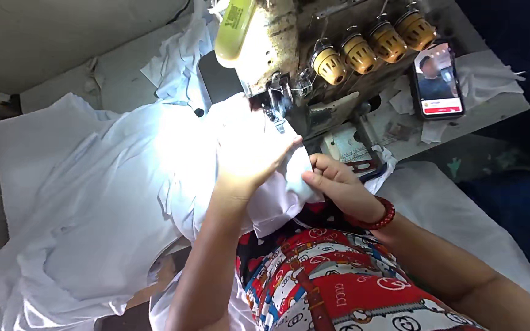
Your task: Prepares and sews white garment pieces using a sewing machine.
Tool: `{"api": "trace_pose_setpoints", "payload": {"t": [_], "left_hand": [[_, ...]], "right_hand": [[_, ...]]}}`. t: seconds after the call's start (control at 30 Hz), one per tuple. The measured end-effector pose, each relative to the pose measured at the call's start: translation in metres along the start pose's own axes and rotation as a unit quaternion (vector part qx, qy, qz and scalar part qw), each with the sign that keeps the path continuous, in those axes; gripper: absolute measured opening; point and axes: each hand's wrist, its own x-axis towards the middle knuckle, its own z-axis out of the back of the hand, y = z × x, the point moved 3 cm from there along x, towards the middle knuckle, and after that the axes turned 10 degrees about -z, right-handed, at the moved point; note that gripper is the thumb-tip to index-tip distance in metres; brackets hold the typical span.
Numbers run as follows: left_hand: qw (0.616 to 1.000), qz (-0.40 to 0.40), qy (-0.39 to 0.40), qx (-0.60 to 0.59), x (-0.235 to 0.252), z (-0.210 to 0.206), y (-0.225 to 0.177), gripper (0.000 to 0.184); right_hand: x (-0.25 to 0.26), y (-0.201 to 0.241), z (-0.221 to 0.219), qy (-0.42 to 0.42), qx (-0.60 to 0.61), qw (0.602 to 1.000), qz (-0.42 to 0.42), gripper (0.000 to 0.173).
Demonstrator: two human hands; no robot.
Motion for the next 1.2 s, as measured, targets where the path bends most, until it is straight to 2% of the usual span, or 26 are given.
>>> {"api": "trace_pose_setpoints", "payload": {"t": [0.07, 0.2, 0.3, 0.4, 0.53, 0.57, 0.63, 0.7, 0.77, 0.87, 1.0, 1.1, 1.2], "left_hand": [[1.0, -0.01, 0.023, 0.003, 0.014, 0.003, 0.016, 0.1], [0.998, -0.044, 0.042, -0.016, 0.035, 0.018, 0.041, 0.101], [0.996, -0.071, -0.029, -0.044, 0.026, 0.019, 0.05, 0.094], [0.991, -0.04, -0.097, -0.086, -0.028, 0.02, 0.04, 0.071], [0.986, 0.018, -0.147, -0.077, -0.127, 0.009, 0.039, 0.078], [0.985, 0.028, -0.154, -0.078, -0.152, 0.002, 0.036, 0.073], [0.979, 0.036, -0.179, -0.092, -0.192, -0.01, 0.023, 0.052], [0.974, 0.036, -0.185, -0.128, -0.215, -0.022, 0.005, 0.031], [0.969, 0.02, -0.177, -0.174, -0.223, -0.038, -0.014, 0.019], [0.964, -0.048, -0.144, -0.217, -0.223, -0.064, -0.039, 0.022], [0.966, -0.129, -0.139, -0.178, -0.226, -0.089, -0.067, 0.034], [0.964, -0.134, -0.179, -0.145, -0.228, -0.093, -0.072, 0.026], [0.941, -0.12, -0.23, -0.219, -0.225, -0.083, -0.077, 0.015]], "right_hand": [[0.0, -0.003, -0.006, 0.011, 0.003, 1.0, -0.007, 0.008], [0.006, 0.002, -0.012, 0.014, -0.023, 1.0, 0.008, 0.011], [0.01, 0.006, -0.014, 0.01, -0.043, 0.999, 0.016, 0.014], [0.002, 0.004, -0.015, 0.007, -0.063, 0.998, 0.012, 0.014], [-0.028, -0.017, -0.01, 0.038, -0.1, 0.994, -0.029, 0.021], [-0.037, -0.026, -0.009, 0.052, -0.101, 0.992, -0.052, 0.022], [-0.053, -0.044, -0.009, 0.075, -0.09, 0.989, -0.092, 0.023], [-0.064, -0.06, -0.01, 0.081, -0.089, 0.985, -0.125, 0.023], [-0.071, -0.072, -0.012, 0.07, -0.093, 0.98, -0.159, 0.018], [-0.076, -0.075, -0.016, 0.068, -0.083, 0.974, -0.198, 0.011], [-0.09, -0.071, -0.021, 0.089, 0.008, 0.978, -0.186, 0.009], [-0.098, -0.064, -0.024, 0.098, 0.09, 0.967, -0.217, 0.012], [-0.102, -0.054, -0.027, 0.115, 0.128, 0.958, -0.229, 0.015]]}}
